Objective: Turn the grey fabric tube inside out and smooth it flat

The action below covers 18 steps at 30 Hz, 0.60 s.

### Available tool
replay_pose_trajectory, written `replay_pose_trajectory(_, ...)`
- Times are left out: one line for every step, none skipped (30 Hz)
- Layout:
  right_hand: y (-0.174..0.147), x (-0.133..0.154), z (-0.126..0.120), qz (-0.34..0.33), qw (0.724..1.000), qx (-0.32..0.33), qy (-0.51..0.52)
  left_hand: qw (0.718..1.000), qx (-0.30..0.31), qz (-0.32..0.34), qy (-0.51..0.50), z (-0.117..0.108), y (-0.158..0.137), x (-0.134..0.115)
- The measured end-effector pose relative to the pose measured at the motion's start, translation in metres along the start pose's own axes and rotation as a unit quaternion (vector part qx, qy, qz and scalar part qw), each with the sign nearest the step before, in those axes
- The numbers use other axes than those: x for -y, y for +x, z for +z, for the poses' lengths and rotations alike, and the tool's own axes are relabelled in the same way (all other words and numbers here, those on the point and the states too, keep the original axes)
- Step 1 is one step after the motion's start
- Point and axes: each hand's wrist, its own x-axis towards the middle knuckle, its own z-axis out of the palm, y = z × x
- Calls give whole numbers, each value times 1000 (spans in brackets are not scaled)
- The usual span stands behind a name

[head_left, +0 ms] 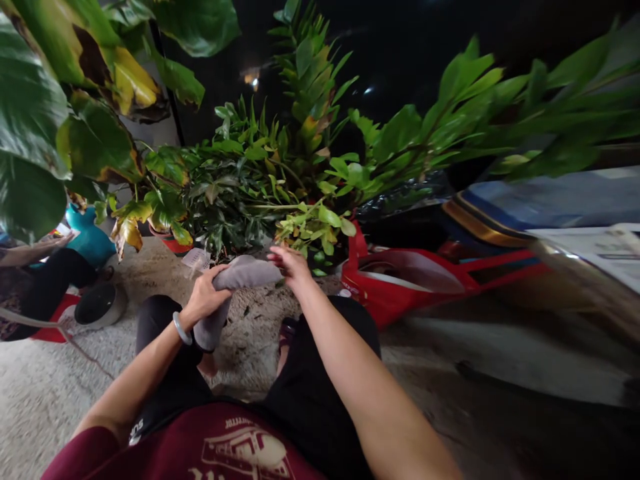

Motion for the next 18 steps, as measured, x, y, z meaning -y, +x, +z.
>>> replay_pose_trajectory(-1, 6, -4, -8, 1000, -18, 9, 1000, -8, -3, -2, -4, -4, 2)
replay_pose_trajectory(-2, 14, -7, -21, 999, -33, 29, 1000, -19, -6, -3, -9, -7, 3)
replay_pose_trajectory(-3, 21, -10, -36, 997, -42, 57, 999, -32, -6, -3, -13, -8, 5)
replay_pose_trajectory(-5, 29, -12, -51, 994, -43, 91, 999, -44, -4, -4, -18, -9, 6)
replay_pose_trajectory(-8, 36, -13, -65, 990, -37, 124, 999, -54, 1, -5, -22, -9, 7)
replay_pose_trajectory(-10, 43, -12, -75, 986, -22, 150, 998, -63, 8, -7, -26, -8, 6)
replay_pose_trajectory(-13, 48, -10, -82, 983, -2, 165, 997, -74, 17, -10, -30, -8, 5)
replay_pose_trajectory(-15, 54, -7, -86, 981, 20, 172, 996, -86, 27, -13, -34, -6, 2)
replay_pose_trajectory(-17, 58, -4, -90, 980, 42, 175, 994, -99, 37, -16, -38, -4, -3)
replay_pose_trajectory(-18, 62, 0, -95, 979, 61, 172, 992, -113, 47, -19, -42, 0, -10)
replay_pose_trajectory(-19, 65, 3, -102, 978, 75, 168, 990, -126, 59, -22, -46, 5, -18)
replay_pose_trajectory(-19, 67, 6, -112, 977, 80, 163, 988, -137, 72, -26, -49, 12, -27)
replay_pose_trajectory(-19, 67, 7, -126, 976, 78, 158, 985, -145, 87, -33, -53, 21, -38)
replay_pose_trajectory(-19, 66, 6, -141, 976, 71, 152, 982, -154, 103, -42, -56, 32, -49)
replay_pose_trajectory(-20, 62, 4, -155, 975, 61, 144, 978, -165, 119, -52, -59, 44, -61)
replay_pose_trajectory(-21, 56, 1, -166, 976, 53, 135, 973, -180, 134, -62, -60, 57, -73)
replay_pose_trajectory(-23, 48, -4, -168, 977, 47, 122, 966, -201, 148, -71, -60, 70, -85)
replay_pose_trajectory(-25, 39, -9, -163, 980, 41, 108, 958, -223, 163, -79, -58, 84, -96)
